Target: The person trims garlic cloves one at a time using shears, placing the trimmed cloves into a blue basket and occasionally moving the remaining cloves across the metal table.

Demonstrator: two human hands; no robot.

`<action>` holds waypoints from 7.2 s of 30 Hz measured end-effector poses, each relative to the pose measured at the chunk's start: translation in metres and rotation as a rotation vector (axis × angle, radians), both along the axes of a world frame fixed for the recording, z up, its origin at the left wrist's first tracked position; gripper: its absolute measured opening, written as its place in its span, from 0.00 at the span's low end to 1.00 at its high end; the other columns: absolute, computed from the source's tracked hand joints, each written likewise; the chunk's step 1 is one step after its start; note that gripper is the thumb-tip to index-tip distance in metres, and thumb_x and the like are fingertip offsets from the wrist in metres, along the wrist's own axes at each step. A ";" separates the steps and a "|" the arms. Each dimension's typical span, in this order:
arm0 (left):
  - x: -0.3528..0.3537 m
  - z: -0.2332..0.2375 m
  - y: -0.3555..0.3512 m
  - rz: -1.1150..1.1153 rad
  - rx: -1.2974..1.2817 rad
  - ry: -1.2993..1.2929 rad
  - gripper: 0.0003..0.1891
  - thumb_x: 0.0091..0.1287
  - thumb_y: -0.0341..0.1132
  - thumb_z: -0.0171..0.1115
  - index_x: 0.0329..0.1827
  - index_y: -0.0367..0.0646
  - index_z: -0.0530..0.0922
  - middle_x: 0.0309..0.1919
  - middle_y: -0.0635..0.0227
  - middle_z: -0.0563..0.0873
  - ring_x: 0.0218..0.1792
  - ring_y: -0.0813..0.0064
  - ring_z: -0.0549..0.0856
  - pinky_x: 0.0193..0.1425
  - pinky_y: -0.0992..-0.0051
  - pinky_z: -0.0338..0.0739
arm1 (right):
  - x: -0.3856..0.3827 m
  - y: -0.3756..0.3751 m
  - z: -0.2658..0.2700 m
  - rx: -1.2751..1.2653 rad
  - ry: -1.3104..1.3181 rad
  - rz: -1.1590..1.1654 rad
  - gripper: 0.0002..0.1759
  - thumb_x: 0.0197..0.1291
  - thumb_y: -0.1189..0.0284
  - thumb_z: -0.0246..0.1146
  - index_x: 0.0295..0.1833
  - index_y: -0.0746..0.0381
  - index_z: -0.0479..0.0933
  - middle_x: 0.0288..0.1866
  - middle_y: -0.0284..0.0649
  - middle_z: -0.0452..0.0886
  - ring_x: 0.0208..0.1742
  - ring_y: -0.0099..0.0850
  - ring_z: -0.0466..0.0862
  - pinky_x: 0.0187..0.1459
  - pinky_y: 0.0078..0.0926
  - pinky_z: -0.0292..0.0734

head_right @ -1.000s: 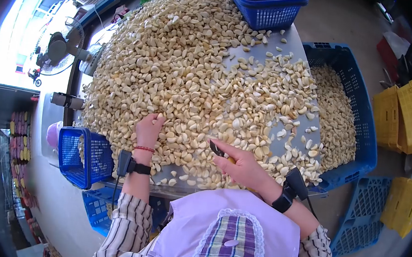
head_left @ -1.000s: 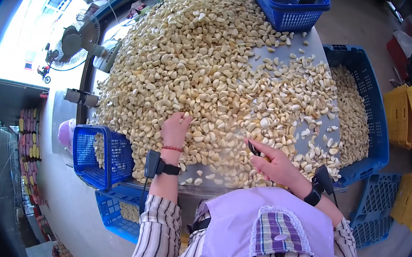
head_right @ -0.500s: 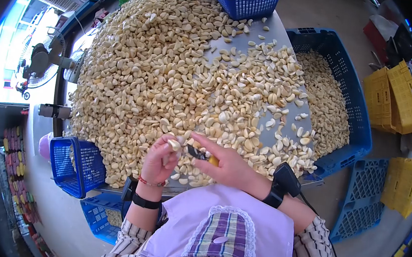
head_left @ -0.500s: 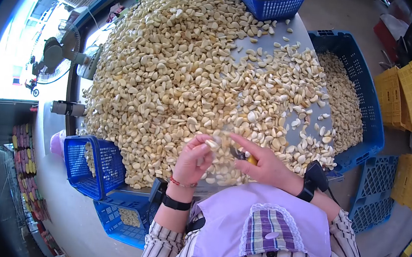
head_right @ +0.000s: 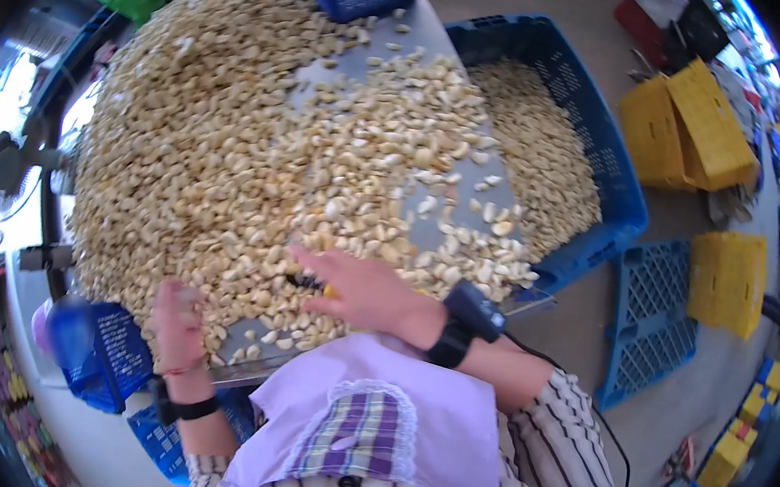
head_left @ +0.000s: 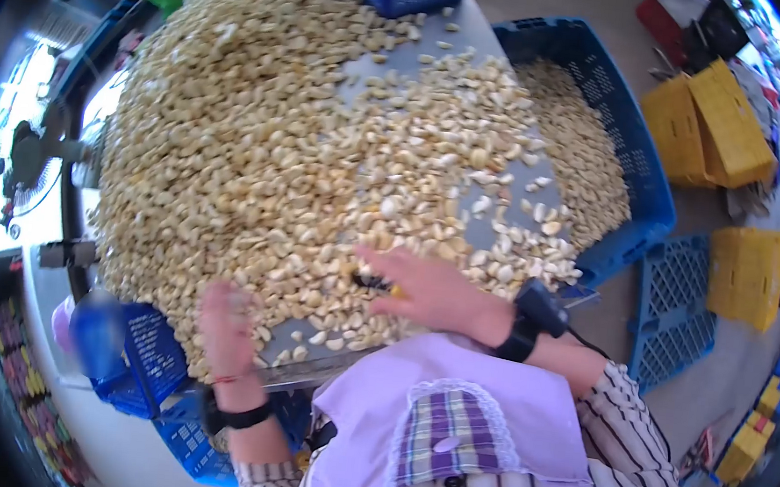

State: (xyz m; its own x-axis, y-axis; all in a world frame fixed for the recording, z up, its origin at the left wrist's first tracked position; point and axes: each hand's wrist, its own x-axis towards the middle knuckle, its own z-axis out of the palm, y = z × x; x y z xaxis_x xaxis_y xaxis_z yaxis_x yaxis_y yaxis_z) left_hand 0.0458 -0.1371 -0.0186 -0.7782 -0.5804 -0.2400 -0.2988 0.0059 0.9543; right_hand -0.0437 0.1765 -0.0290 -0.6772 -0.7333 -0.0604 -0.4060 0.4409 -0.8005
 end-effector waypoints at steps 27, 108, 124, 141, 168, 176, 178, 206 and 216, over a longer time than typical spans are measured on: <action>0.019 0.091 -0.153 0.145 -1.581 -0.066 0.13 0.66 0.35 0.62 0.51 0.41 0.81 0.47 0.59 0.84 0.48 0.63 0.81 0.55 0.67 0.74 | -0.097 0.210 -0.029 0.568 0.470 -0.678 0.30 0.61 0.63 0.61 0.68 0.57 0.66 0.68 0.50 0.68 0.63 0.46 0.74 0.61 0.35 0.70; -0.128 -0.007 0.199 -1.260 -0.710 0.312 0.22 0.57 0.27 0.56 0.55 0.58 0.78 0.53 0.59 0.80 0.27 0.62 0.84 0.29 0.66 0.79 | -0.153 0.141 -0.024 0.623 0.396 -0.687 0.22 0.62 0.60 0.57 0.61 0.52 0.71 0.65 0.43 0.72 0.51 0.43 0.82 0.47 0.38 0.78; -0.143 -0.057 -0.034 -0.132 -1.452 0.025 0.10 0.60 0.26 0.58 0.40 0.53 0.82 0.37 0.71 0.80 0.27 0.65 0.82 0.27 0.70 0.77 | -0.117 0.043 0.039 -0.093 -0.353 -0.858 0.24 0.62 0.67 0.60 0.63 0.62 0.71 0.35 0.29 0.77 0.18 0.12 0.66 0.17 0.11 0.64; -0.110 -0.012 0.015 -0.142 -0.214 0.015 0.16 0.67 0.29 0.57 0.57 0.38 0.77 0.46 0.65 0.85 0.38 0.78 0.83 0.35 0.79 0.77 | -0.081 0.055 0.034 -0.810 -1.052 -0.756 0.27 0.69 0.57 0.52 0.68 0.57 0.64 0.51 0.49 0.78 0.16 0.19 0.70 0.15 0.15 0.69; -0.094 0.001 0.117 -0.660 0.943 -0.012 0.07 0.61 0.28 0.63 0.31 0.44 0.71 0.25 0.73 0.78 0.17 0.88 0.71 0.18 0.88 0.62 | -0.030 -0.002 0.037 -0.519 -0.571 -0.110 0.30 0.67 0.67 0.55 0.74 0.54 0.59 0.37 0.32 0.80 0.24 0.14 0.75 0.26 0.12 0.72; -0.187 -0.015 0.102 -0.405 -0.041 -0.017 0.19 0.60 0.42 0.66 0.47 0.38 0.80 0.33 0.62 0.83 0.28 0.72 0.81 0.30 0.76 0.75 | -0.038 0.014 0.038 -0.510 -0.982 -0.495 0.27 0.69 0.66 0.52 0.73 0.54 0.61 0.28 0.30 0.76 0.17 0.14 0.70 0.21 0.11 0.68; -0.206 -0.023 0.096 -0.476 -0.644 -0.125 0.20 0.59 0.44 0.67 0.48 0.37 0.81 0.34 0.61 0.85 0.30 0.71 0.82 0.34 0.72 0.77 | -0.040 0.013 0.038 -0.506 -0.986 -0.511 0.27 0.70 0.67 0.51 0.73 0.55 0.60 0.27 0.30 0.75 0.17 0.14 0.70 0.21 0.11 0.68; -0.109 0.013 0.134 -0.492 0.655 -0.001 0.12 0.66 0.25 0.57 0.51 0.35 0.79 0.28 0.74 0.80 0.18 0.89 0.69 0.20 0.89 0.60 | -0.039 0.001 0.047 -0.455 -0.627 -0.440 0.31 0.67 0.66 0.56 0.74 0.55 0.57 0.31 0.31 0.76 0.23 0.19 0.74 0.27 0.17 0.69; -0.241 -0.036 0.073 -0.433 -0.451 -0.115 0.18 0.65 0.41 0.56 0.54 0.42 0.80 0.26 0.67 0.83 0.26 0.74 0.81 0.32 0.75 0.77 | -0.044 0.012 0.030 -0.621 -0.982 -0.569 0.27 0.70 0.66 0.51 0.73 0.54 0.60 0.27 0.30 0.72 0.17 0.14 0.68 0.22 0.11 0.67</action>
